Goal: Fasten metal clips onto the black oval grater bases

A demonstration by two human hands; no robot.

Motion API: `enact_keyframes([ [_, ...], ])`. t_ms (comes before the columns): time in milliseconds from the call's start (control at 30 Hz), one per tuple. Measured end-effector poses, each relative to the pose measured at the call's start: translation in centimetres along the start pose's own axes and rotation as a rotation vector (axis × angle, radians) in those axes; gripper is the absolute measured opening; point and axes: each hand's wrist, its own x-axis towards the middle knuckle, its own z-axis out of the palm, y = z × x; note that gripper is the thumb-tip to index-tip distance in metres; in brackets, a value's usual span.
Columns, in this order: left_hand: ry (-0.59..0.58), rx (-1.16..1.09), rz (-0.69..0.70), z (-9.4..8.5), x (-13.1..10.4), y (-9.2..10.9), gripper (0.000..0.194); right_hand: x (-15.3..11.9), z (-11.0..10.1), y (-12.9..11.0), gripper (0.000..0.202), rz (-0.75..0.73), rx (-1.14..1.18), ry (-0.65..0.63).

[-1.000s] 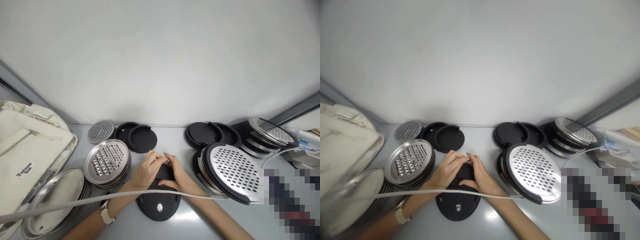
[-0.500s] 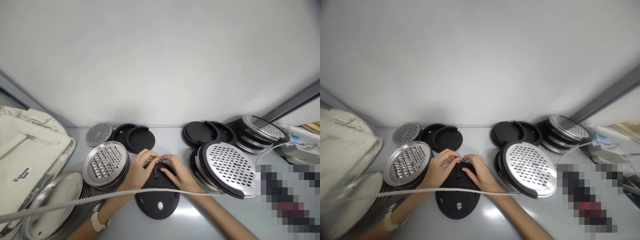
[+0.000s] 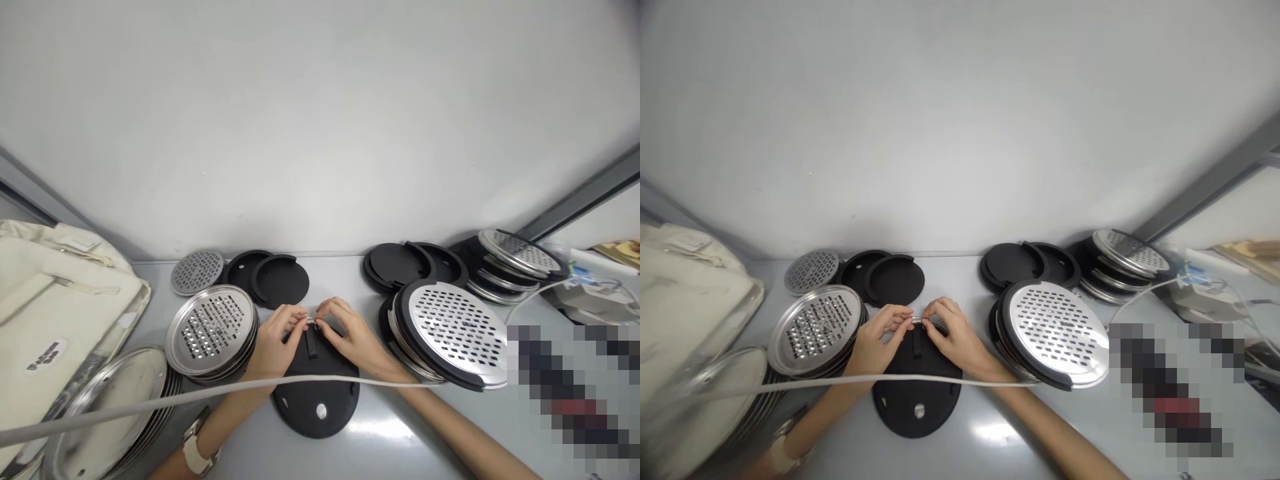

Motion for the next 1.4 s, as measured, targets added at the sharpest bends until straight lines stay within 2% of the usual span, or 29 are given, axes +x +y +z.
enact_keyframes([
  [100, -0.004, 0.155, 0.032, -0.1, -0.4, -0.2, 0.014, 0.1, 0.3, 0.1, 0.011, 0.006, 0.009, -0.016],
  [300, -0.128, 0.279, 0.049, -0.2, -0.7, -0.2, 0.012, -0.1, 0.6, 0.4, 0.01, -0.004, -0.038, -0.016],
  [767, -0.209, 0.387, 0.121, -0.8, -0.8, 0.1, 0.015, 0.2, 0.1, 0.8, 0.011, 0.029, 0.012, -0.065],
  [1000, -0.24, 0.439, 0.128, -0.7, -0.9, -0.1, 0.016, 0.0, 0.7, 1.1, 0.01, 0.017, -0.004, -0.031],
  [1233, -0.25, 0.466, 0.135, -0.2, -1.4, -0.4, 0.019, -0.6, 2.1, 1.0, 0.007, 0.033, -0.056, 0.069],
  [1400, -0.236, 0.447, 0.139, -0.1, -1.5, -0.1, 0.022, -0.7, 2.4, 1.2, 0.01, 0.007, -0.122, 0.067],
])
